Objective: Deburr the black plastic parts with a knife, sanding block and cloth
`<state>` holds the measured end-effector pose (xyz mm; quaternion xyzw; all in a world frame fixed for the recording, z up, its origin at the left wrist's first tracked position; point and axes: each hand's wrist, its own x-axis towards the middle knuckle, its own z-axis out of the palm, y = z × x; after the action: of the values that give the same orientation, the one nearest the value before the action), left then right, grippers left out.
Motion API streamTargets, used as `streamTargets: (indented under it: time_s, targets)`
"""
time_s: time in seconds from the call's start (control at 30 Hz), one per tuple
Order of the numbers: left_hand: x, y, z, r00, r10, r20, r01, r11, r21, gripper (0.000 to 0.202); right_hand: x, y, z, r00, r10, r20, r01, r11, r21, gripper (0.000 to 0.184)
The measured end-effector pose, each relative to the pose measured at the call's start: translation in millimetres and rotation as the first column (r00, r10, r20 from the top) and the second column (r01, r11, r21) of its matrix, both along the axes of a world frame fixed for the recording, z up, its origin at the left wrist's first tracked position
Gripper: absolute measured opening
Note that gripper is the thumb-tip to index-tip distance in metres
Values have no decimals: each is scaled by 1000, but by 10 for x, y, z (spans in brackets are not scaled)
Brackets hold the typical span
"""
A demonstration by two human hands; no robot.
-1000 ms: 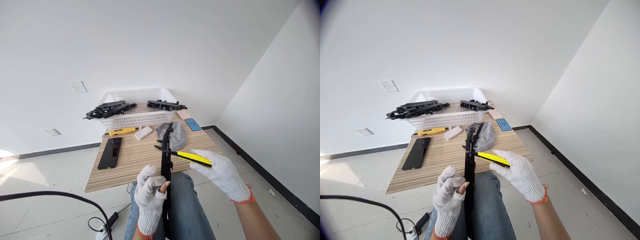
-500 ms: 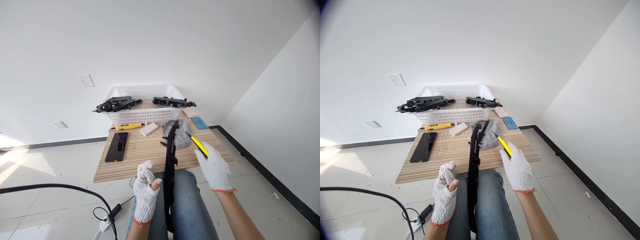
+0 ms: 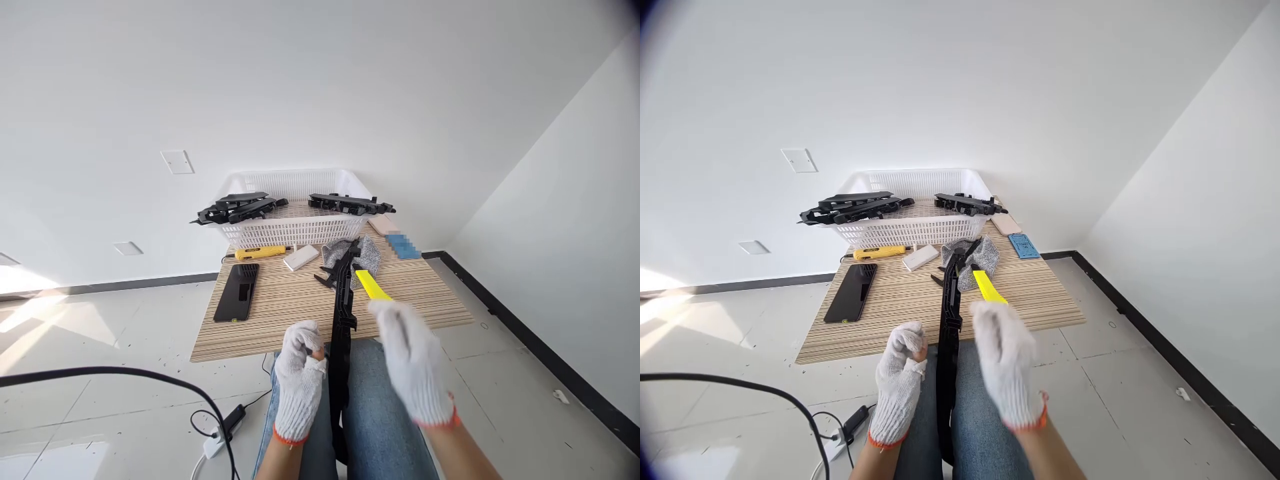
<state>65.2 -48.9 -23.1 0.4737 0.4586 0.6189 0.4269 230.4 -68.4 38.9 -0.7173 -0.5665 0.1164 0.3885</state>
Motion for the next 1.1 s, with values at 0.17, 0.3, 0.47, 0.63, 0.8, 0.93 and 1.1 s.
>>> streamTargets:
  time_s: [0.17,0.3,0.47,0.63,0.8,0.93,1.1]
  targets:
    - [-76,-11,-46,979,-25,201,46,994,-99,32,-482,-375,-150,875,464,-138,-471,881,-26,13]
    - [-104,-51,-46,954,-15,301,51,993,-110,38,-620,-314,-272,878,455,-148,-442,890,113,12]
    - [-98,-119,-13,932,-71,356,115,988,-105,34,-634,-240,-261,926,371,-73,-356,920,163,15]
    - [-34,-226,67,929,-116,352,180,971,-155,38,-589,-199,-239,968,241,-66,-230,963,141,17]
    - [27,-281,199,939,-150,310,236,936,-262,37,-470,-165,-216,968,128,-218,-126,992,21,19]
    - [8,-293,225,893,-142,427,273,925,-263,38,-406,-154,-124,867,183,-463,-250,964,-89,18]
    - [-27,-325,220,864,-221,453,369,890,-268,51,-379,-174,-28,537,226,-813,-416,909,-22,38]
